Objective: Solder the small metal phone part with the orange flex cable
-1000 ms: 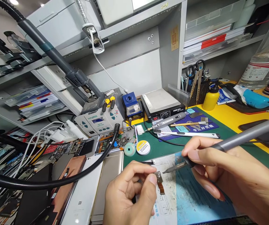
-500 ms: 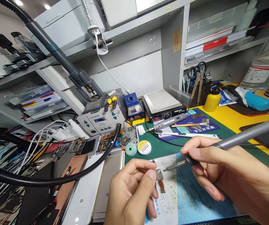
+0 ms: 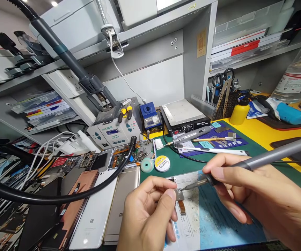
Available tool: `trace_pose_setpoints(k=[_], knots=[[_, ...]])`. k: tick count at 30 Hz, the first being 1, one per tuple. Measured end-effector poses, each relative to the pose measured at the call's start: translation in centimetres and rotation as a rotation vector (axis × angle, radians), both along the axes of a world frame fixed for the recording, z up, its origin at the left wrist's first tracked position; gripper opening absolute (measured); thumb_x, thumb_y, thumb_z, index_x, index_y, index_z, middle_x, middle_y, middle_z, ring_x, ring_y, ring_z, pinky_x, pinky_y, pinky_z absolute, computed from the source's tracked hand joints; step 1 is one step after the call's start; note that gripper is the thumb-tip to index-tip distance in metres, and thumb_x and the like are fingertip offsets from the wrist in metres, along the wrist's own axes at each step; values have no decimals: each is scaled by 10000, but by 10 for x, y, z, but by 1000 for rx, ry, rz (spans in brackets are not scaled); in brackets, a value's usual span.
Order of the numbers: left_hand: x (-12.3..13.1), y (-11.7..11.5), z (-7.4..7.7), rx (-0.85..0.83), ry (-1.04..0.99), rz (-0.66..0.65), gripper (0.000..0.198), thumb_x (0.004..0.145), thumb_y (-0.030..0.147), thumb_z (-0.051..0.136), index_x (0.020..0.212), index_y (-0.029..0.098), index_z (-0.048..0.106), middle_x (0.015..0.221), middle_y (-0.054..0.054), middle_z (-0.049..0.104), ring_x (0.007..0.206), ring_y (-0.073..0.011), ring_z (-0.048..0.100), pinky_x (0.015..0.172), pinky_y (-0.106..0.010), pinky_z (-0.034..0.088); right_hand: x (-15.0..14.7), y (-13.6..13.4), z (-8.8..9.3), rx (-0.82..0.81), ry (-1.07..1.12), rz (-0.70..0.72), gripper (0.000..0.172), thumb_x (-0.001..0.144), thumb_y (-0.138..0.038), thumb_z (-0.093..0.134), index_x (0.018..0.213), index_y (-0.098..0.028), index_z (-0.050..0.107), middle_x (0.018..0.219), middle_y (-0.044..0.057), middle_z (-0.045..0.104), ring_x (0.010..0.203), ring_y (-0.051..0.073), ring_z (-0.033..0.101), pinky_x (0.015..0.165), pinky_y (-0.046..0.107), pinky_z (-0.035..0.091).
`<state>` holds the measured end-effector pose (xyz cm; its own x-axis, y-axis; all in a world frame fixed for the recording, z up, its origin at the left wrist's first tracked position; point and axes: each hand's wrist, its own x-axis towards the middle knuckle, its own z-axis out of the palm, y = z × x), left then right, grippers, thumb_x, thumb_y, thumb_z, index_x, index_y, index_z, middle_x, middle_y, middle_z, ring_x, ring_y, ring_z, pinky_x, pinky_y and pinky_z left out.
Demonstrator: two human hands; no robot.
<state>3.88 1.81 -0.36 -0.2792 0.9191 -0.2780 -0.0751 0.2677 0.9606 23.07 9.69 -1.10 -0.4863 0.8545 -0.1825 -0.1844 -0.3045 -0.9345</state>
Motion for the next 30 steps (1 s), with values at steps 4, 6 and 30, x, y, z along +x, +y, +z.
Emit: trace_pose_setpoints(k=[4,6,30], knots=[[0,0,0,2,6,-2,422,790,522,785,927,130,711,563,30,595,392,-72,478,418,-187,379,0,0,0,3,1,-4,346,884,-537,792,834,-203,718,562,-61,522,461,71,504,423,182,306],[1,0,1,2,1,-1,420,783,519,789,924,131,707,564,31,595,389,-71,474,418,-188,381,0,0,1,-3,4,-9,347,877,-537,798,831,-203,717,559,-62,526,459,72,508,425,181,313],[8,0,8,-16,15,79,329,689,416,850,822,149,713,555,38,580,393,-70,479,403,-172,373,-4,-6,15,-67,7,-114,318,779,-453,832,665,-202,675,514,-43,509,420,97,475,438,213,380]])
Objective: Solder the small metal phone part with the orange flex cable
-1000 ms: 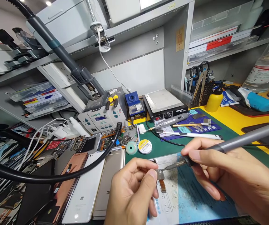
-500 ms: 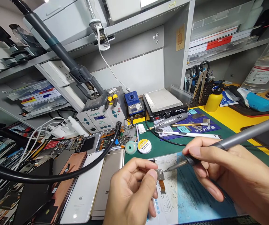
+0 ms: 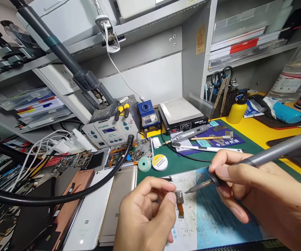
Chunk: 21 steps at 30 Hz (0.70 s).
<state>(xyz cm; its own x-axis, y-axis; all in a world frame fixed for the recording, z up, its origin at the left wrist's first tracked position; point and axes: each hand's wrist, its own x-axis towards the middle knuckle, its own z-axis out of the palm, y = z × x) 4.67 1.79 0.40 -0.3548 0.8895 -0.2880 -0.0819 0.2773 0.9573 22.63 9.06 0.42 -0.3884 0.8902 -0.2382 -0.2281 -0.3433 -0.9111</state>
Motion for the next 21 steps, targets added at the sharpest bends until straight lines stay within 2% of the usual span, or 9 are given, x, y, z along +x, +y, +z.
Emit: trace_pose_setpoints(k=[3,6,9,15,21], knots=[[3,0,2,14,-10,21,307,668,398,854,796,158,713,551,41,575,397,-71,471,396,-175,407,-2,-2,5,-13,-40,-15,325,754,-468,849,670,-207,675,487,-46,489,418,104,458,452,227,373],[4,1,2,17,0,36,279,674,386,846,785,163,720,545,39,578,396,-67,474,395,-163,400,0,-1,1,10,-47,24,320,753,-491,832,692,-216,680,491,-39,511,411,115,471,451,237,377],[5,0,3,22,11,47,251,674,368,836,774,166,725,543,35,581,403,-64,467,391,-152,401,1,0,-2,27,-46,53,273,774,-453,805,706,-218,684,513,-34,533,415,103,476,441,217,355],[6,0,2,19,14,58,231,672,357,821,765,168,727,527,43,565,406,-66,461,385,-148,408,-2,-4,6,53,-73,22,234,783,-401,816,696,-216,702,488,-32,518,427,111,460,439,218,343],[4,0,2,11,18,45,246,665,369,842,763,174,729,524,38,562,411,-76,462,382,-157,416,1,0,-5,71,-67,62,224,782,-396,791,701,-216,685,480,-22,529,416,135,482,413,237,329]])
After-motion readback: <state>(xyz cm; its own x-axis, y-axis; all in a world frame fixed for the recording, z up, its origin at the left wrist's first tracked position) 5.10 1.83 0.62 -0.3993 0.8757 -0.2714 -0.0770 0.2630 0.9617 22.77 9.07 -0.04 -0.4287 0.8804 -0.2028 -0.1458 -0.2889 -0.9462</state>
